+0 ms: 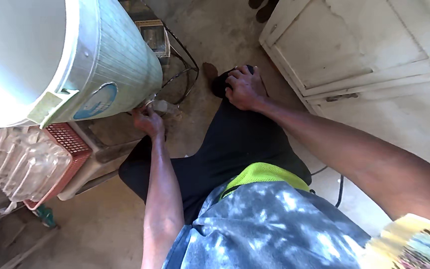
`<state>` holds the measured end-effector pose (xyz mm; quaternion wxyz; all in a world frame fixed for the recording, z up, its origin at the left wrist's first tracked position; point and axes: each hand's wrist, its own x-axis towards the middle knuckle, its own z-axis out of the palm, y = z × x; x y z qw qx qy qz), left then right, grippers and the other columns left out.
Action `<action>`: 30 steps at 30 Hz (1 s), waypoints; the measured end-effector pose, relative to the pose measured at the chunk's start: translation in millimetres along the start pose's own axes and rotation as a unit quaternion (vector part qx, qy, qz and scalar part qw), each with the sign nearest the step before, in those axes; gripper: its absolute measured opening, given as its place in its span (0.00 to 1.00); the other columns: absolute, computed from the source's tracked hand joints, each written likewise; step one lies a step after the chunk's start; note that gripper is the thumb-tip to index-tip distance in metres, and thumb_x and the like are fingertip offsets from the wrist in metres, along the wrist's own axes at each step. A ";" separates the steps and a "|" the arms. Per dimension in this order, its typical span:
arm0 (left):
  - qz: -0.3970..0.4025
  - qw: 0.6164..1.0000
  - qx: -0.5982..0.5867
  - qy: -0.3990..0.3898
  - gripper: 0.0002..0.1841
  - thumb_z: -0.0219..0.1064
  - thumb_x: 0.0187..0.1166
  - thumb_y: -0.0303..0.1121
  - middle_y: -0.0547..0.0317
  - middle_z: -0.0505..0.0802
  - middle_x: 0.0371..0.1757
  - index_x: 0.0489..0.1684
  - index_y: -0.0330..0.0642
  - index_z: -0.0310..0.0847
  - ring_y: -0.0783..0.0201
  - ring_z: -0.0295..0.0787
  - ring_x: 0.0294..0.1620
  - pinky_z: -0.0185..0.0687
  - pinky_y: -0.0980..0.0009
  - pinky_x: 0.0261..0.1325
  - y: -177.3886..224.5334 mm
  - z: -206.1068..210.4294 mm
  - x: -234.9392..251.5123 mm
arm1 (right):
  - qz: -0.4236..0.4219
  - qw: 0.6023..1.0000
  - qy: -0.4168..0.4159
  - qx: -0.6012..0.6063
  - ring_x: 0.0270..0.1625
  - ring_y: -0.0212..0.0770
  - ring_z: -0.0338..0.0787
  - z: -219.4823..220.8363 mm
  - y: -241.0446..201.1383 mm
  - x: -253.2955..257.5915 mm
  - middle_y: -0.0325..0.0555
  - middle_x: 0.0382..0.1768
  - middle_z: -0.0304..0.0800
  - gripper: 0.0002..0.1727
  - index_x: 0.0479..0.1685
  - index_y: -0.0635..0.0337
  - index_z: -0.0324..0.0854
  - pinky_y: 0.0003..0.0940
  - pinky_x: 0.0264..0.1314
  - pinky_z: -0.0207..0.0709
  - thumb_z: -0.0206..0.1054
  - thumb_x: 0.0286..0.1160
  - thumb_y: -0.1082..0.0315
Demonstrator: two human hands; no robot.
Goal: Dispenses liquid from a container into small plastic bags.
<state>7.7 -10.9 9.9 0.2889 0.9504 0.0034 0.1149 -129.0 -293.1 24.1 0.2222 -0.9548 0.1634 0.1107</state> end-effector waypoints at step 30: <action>-0.019 1.000 0.000 -0.003 0.13 0.71 0.80 0.34 0.42 0.93 0.46 0.49 0.30 0.87 0.56 0.91 0.46 0.83 0.60 0.57 2.2 -1.5 -1.4 | -0.006 1.000 -0.003 -0.009 0.87 0.57 0.66 0.8 0.4 1.3 0.47 0.74 0.83 0.19 0.61 0.55 0.87 0.76 0.81 0.51 0.58 0.83 0.56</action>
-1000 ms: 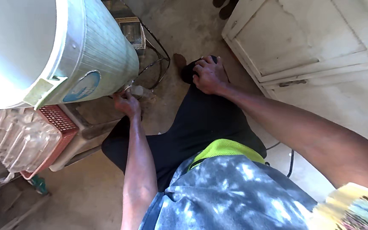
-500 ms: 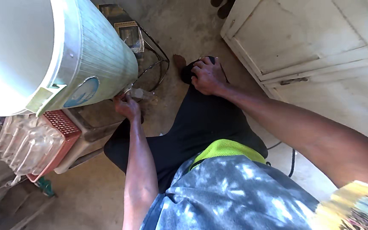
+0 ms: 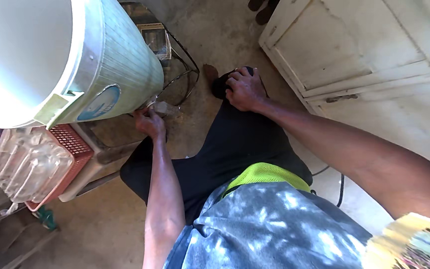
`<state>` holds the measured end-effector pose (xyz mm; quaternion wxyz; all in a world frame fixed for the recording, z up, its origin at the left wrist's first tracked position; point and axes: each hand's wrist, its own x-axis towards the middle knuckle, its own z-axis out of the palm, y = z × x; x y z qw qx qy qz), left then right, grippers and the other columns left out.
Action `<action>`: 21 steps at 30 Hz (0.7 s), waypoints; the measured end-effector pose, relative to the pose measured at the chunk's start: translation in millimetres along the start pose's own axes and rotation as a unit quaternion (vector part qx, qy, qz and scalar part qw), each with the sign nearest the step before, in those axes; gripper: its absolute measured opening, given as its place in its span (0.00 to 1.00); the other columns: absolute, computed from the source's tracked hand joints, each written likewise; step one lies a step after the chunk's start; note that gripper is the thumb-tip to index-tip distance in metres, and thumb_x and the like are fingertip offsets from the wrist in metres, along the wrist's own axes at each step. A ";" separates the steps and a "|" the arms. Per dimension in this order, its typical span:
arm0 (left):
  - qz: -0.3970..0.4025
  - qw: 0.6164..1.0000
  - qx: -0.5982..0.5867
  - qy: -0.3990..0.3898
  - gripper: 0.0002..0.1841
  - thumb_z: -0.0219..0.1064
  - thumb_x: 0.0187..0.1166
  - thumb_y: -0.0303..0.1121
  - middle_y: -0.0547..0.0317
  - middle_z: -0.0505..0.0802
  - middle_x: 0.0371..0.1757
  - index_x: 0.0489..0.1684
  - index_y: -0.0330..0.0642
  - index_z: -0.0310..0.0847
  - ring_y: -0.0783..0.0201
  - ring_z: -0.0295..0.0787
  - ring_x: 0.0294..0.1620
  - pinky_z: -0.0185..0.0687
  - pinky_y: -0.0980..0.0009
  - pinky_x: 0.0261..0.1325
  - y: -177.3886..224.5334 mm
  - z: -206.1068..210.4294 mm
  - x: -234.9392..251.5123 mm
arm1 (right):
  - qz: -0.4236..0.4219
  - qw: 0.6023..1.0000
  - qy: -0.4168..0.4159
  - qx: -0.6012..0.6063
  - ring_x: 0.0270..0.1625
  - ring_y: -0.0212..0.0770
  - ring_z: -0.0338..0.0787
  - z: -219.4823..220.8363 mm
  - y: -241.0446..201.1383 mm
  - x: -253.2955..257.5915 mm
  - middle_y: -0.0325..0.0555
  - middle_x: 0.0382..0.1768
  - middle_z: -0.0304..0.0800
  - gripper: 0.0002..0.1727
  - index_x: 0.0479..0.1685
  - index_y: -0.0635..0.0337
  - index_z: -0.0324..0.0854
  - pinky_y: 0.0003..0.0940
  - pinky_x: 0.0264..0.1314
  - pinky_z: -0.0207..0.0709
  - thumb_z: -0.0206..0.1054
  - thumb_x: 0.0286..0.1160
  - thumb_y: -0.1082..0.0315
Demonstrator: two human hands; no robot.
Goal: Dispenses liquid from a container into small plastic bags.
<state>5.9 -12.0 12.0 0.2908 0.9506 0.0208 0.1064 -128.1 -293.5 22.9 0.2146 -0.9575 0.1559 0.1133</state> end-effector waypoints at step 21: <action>-0.017 0.999 0.022 -0.035 0.17 0.68 0.83 0.37 0.39 0.93 0.53 0.55 0.29 0.86 0.50 0.90 0.56 0.81 0.56 0.65 2.0 -4.8 -1.1 | -0.013 1.000 0.016 0.004 0.85 0.58 0.69 2.4 2.3 -1.6 0.48 0.72 0.84 0.19 0.58 0.56 0.87 0.75 0.79 0.54 0.57 0.82 0.56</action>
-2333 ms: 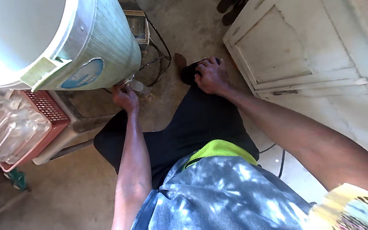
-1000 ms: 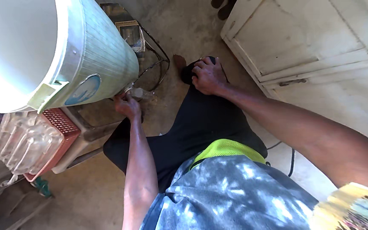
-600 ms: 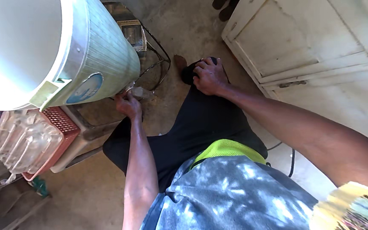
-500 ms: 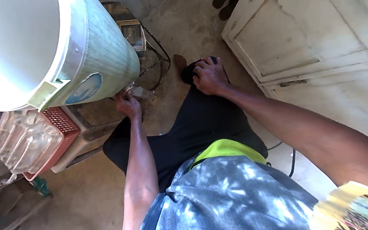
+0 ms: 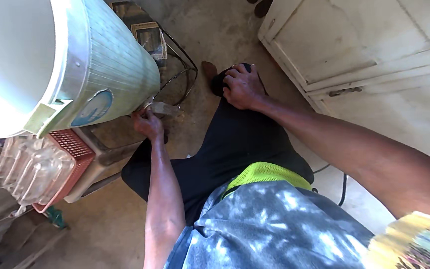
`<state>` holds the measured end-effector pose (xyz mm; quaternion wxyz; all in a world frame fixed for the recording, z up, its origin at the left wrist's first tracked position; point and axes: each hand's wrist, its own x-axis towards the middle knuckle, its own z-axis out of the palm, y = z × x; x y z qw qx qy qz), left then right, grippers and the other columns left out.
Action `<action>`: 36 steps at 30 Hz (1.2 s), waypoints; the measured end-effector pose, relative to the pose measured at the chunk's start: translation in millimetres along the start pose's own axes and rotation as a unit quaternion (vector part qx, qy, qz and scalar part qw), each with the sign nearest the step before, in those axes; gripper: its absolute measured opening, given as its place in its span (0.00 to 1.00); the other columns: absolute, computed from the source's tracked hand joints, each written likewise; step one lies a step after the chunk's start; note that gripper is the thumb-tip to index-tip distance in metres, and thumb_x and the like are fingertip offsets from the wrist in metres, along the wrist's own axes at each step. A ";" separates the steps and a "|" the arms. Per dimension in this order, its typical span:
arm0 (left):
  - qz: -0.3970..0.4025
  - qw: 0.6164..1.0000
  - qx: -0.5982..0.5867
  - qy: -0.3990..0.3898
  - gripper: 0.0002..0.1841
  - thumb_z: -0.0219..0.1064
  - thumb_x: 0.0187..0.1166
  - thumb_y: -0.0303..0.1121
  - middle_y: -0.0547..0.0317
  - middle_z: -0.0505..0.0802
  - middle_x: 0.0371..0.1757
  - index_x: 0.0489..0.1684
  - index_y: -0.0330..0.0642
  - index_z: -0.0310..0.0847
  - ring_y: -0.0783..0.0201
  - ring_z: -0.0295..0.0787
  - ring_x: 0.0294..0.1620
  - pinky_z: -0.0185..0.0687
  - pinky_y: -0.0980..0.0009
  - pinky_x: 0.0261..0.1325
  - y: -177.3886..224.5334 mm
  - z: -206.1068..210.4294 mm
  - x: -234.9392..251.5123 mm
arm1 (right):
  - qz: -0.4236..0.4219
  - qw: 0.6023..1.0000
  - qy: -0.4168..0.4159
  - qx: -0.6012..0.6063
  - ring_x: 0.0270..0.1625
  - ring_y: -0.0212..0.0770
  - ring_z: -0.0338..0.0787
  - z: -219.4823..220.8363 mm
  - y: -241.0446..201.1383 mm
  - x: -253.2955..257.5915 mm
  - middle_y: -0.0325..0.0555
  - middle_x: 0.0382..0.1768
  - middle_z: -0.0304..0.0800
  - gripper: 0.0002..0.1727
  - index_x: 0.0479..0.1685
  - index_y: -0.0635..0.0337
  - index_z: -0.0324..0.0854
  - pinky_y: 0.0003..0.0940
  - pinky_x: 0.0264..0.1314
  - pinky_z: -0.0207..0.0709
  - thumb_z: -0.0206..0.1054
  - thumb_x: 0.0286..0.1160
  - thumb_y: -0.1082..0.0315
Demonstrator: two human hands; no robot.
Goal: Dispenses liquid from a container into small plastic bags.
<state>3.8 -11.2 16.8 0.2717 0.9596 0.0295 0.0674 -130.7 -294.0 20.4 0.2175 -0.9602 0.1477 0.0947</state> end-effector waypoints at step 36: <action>0.068 0.995 -0.051 0.045 0.13 0.71 0.80 0.32 0.38 0.91 0.46 0.45 0.25 0.85 0.52 0.90 0.48 0.83 0.60 0.57 -15.5 12.3 2.9 | 0.117 0.879 -0.318 0.335 0.17 0.33 0.73 -19.6 -196.0 105.2 0.38 0.21 0.75 0.17 0.34 0.57 0.80 0.30 0.19 0.67 0.63 0.85 0.52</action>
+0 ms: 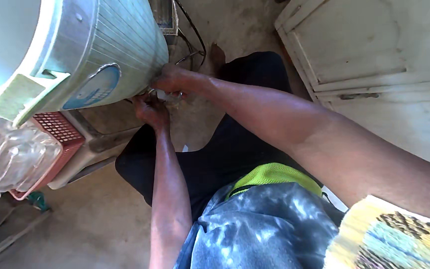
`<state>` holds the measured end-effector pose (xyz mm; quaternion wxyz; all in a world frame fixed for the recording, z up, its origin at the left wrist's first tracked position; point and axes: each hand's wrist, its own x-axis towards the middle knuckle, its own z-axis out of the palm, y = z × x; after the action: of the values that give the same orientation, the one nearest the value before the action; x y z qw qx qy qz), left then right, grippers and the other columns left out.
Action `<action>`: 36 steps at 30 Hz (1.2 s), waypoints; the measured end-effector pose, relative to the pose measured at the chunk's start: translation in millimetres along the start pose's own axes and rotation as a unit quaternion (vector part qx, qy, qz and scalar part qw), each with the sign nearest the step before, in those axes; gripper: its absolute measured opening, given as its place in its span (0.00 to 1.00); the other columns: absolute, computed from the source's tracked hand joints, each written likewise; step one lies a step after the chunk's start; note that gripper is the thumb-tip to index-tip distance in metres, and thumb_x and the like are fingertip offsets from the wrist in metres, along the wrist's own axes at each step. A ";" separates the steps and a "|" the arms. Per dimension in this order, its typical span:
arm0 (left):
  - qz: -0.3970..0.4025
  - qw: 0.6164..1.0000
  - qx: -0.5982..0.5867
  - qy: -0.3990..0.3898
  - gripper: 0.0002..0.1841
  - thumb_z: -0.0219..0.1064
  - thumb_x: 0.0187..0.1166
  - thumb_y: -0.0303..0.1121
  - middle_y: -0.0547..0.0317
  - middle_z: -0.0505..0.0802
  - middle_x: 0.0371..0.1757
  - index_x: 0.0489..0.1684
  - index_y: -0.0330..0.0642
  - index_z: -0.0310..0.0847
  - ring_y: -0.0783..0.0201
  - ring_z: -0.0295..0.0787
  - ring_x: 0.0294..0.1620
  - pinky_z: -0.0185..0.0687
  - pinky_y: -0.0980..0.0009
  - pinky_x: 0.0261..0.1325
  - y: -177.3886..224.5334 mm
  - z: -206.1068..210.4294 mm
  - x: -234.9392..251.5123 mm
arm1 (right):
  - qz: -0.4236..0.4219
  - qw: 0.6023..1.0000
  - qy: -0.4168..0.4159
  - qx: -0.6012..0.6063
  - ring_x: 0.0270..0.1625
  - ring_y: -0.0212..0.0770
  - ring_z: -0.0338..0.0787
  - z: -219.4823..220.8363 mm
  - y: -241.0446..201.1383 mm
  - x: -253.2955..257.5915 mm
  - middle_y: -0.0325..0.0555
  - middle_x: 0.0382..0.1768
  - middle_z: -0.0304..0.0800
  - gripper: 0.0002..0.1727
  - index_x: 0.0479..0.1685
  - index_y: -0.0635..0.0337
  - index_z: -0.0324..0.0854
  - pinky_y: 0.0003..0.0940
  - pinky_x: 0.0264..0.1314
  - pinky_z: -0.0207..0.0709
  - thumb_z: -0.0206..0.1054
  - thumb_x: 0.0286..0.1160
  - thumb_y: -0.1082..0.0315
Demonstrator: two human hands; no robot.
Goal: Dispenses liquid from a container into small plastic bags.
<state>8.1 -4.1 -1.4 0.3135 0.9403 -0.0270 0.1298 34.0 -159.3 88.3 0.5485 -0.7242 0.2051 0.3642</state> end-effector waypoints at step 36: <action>0.007 0.999 -0.029 0.033 0.10 0.72 0.77 0.30 0.43 0.93 0.42 0.41 0.29 0.87 0.54 0.90 0.46 0.82 0.60 0.57 1.4 1.4 -0.1 | -0.047 0.998 0.037 -0.035 0.27 0.39 0.76 16.9 0.0 4.9 0.45 0.32 0.77 0.19 0.44 0.60 0.82 0.38 0.29 0.73 0.51 0.93 0.57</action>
<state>8.1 -6.1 -1.7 0.3408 0.9257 -0.0275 0.1619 32.0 -142.8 82.3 0.5316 -0.7649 0.1780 0.3174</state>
